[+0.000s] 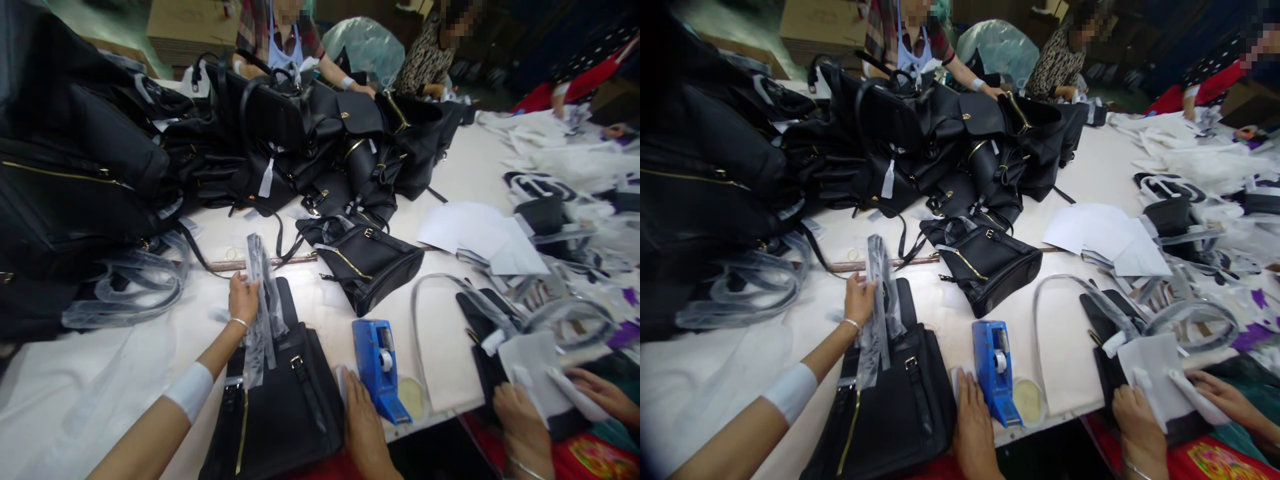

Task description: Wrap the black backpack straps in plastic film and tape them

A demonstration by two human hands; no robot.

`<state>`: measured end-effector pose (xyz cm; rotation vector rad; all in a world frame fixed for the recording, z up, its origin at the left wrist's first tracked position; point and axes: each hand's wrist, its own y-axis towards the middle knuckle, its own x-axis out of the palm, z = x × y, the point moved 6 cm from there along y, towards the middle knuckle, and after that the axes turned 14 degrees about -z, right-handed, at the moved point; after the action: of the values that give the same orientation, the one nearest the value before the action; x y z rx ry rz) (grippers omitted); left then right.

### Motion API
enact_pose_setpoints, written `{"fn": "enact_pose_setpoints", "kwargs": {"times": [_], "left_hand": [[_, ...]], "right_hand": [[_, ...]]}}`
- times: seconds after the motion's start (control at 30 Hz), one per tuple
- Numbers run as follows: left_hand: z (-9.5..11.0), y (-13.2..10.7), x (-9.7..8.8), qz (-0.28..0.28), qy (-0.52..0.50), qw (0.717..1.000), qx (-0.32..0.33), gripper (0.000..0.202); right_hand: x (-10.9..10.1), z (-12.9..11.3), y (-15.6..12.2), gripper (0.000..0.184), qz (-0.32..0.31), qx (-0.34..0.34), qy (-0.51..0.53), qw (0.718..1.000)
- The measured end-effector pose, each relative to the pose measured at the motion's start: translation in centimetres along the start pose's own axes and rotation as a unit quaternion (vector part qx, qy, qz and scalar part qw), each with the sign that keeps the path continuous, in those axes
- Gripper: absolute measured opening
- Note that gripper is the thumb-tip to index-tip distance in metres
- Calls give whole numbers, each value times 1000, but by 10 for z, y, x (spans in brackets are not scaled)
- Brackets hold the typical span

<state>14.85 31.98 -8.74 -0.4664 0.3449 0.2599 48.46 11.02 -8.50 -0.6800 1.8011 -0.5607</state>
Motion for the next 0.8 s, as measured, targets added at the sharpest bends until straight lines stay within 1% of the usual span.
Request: {"fn": "enact_pose_setpoints", "kwargs": {"times": [0.07,0.13,0.2,0.27,0.3,0.37,0.4,0.43,0.47,0.5,0.57,0.6,0.63,0.7,0.73,0.8], "left_hand": [[-2,-20,-24,-1,11,1000,9,55],[-12,-48,-50,-21,16,1000,3,45],[-31,-83,-72,-59,19,998,-21,31],[-53,-123,-87,-89,19,994,-56,28],[-64,-143,-92,-100,18,992,-74,29],[-81,-182,-91,-122,14,987,-103,31],[-87,-198,-87,-134,7,985,-110,33],[-91,-213,-81,-153,-5,982,-114,35],[-93,-224,-72,-185,-28,976,-116,41],[-95,-234,-64,-215,-53,968,-118,47],[-94,-243,-55,-257,-67,957,-114,54],[-93,-244,-54,-262,-41,958,-106,53],[-92,-242,-56,-257,4,962,-94,50],[-88,-236,-62,-240,98,963,-70,42],[-87,-234,-65,-234,129,962,-63,40],[-85,-231,-67,-225,154,960,-60,39]], "right_hand": [[-1,2,3,71,28,12,16,999],[-12,5,2,58,57,10,59,997],[-33,8,-3,47,100,15,124,987],[-61,9,-11,40,146,33,181,972],[-75,7,-14,38,164,41,200,965],[-100,-7,-18,35,182,39,221,957],[-109,-19,-19,34,184,20,224,957],[-115,-35,-20,33,180,-18,220,959],[-116,-54,-22,32,167,-71,205,962],[-113,-75,-25,33,144,-134,178,964],[-93,-111,-32,35,69,-247,98,962],[-79,-123,-36,35,25,-281,55,958],[-64,-131,-39,35,-16,-300,18,954],[-44,-134,-42,32,-70,-301,-25,951],[-39,-132,-41,29,-80,-290,-35,953],[-40,-127,-36,26,-66,-256,-50,963]]}}
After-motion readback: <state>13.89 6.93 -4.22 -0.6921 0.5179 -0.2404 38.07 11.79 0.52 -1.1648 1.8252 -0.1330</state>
